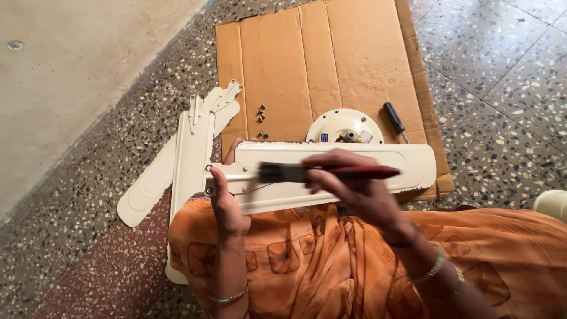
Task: The person sits on the floor and uses a brush to clean the surface of a ceiling fan blade. They hold the blade with one hand and scrub it with the brush in the other, then place the cleaned blade aside and pick up another blade to repeat the process.
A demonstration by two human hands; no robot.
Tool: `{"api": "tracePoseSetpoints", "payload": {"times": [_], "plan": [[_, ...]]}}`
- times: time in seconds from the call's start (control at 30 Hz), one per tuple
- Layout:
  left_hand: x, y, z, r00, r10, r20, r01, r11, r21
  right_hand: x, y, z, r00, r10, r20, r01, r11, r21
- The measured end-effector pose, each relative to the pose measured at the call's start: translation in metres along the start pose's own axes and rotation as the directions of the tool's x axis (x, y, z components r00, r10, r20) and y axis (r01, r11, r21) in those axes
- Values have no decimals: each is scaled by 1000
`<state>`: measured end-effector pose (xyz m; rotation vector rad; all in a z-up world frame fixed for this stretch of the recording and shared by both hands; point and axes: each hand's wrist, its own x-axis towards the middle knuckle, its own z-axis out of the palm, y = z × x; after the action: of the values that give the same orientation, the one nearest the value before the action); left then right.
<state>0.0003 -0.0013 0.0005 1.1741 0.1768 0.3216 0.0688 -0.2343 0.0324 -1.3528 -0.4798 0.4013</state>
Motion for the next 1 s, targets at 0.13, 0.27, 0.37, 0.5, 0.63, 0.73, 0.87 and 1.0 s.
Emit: {"api": "tracePoseSetpoints", "payload": {"times": [0.13, 0.27, 0.37, 0.5, 0.63, 0.73, 0.87, 1.0], "plan": [[-1, -3, 0, 998, -24, -53, 24, 1000, 2, 18, -4, 31, 1000, 24, 14, -25, 997, 74], [-2, -4, -4, 1000, -18, -16, 18, 1000, -6, 13, 7, 25, 998, 68, 17, -69, 994, 85], [1, -3, -4, 1000, -18, -15, 18, 1000, -1, -2, 22, 2, 992, 126, 13, -126, 991, 47], [-3, 0, -4, 1000, 1, 4, -2, 999, 39, -34, 42, -44, 965, 262, -20, -262, 965, 14], [-2, 2, -2, 1000, 3, -11, -3, 1000, 29, -73, 65, -103, 904, 391, -172, -401, 916, -28], [-2, 2, -2, 1000, -7, -21, 8, 1000, 18, -91, 83, -161, 864, 356, -357, -443, 874, -199], [-2, 3, -1, 1000, -6, -17, 7, 1000, 30, -117, 66, -215, 854, -127, -505, -424, 395, -815], [-2, 1, -4, 999, 8, -32, -5, 998, 67, -124, 36, -212, 809, -247, -533, -323, 571, -755]]}}
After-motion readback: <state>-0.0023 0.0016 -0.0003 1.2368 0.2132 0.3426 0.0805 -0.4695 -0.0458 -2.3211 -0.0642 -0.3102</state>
